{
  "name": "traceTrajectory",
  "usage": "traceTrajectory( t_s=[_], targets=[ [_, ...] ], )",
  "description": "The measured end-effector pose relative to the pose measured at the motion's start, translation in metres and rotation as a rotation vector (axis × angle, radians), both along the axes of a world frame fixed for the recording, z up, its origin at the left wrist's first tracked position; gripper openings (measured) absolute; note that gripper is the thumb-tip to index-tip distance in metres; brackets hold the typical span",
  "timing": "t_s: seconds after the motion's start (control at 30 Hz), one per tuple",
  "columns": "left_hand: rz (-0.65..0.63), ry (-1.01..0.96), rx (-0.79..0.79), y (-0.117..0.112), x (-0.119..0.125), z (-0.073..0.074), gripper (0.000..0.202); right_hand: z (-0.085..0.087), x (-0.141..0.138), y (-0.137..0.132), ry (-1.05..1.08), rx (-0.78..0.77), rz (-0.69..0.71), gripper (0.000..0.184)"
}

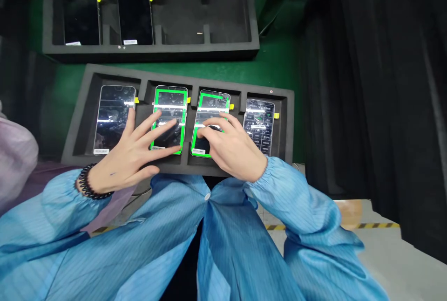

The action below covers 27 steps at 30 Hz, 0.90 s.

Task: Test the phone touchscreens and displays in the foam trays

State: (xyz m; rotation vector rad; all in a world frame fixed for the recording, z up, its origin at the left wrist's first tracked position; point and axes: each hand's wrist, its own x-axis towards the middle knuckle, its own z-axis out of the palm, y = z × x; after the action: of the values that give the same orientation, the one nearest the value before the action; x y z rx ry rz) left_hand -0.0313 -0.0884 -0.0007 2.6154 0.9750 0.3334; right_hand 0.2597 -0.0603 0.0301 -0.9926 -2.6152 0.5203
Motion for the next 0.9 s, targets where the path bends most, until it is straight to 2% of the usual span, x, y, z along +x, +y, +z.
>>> traceTrajectory(
  t_s=[0.2,0.33,0.43,0.57,0.63,0.9],
  targets=[
    [-0.124,-0.015,-0.017,-0.006,-0.008,-0.004,0.062,0.004,0.006,0.007,-0.012,0.005,-0.022,0.041],
    [-0.079,-0.085,0.002,-0.007,-0.008,-0.004,0.064,0.005,0.006,0.013,-0.019,0.010,-0.031,0.044],
    [-0.048,-0.056,0.035,-0.005,-0.005,-0.003,0.064,0.005,0.005,0.015,-0.024,0.017,-0.032,0.044],
    [-0.094,0.023,0.073,-0.003,-0.002,-0.004,0.065,0.005,0.005,0.016,-0.034,0.034,-0.018,0.042],
    [-0.129,-0.005,0.100,-0.004,-0.002,-0.005,0.064,0.005,0.005,0.016,-0.037,0.043,-0.010,0.041],
    [0.054,0.014,-0.026,-0.011,-0.002,0.001,0.076,0.004,0.007,0.016,-0.038,0.055,-0.021,0.041]
  ],
)
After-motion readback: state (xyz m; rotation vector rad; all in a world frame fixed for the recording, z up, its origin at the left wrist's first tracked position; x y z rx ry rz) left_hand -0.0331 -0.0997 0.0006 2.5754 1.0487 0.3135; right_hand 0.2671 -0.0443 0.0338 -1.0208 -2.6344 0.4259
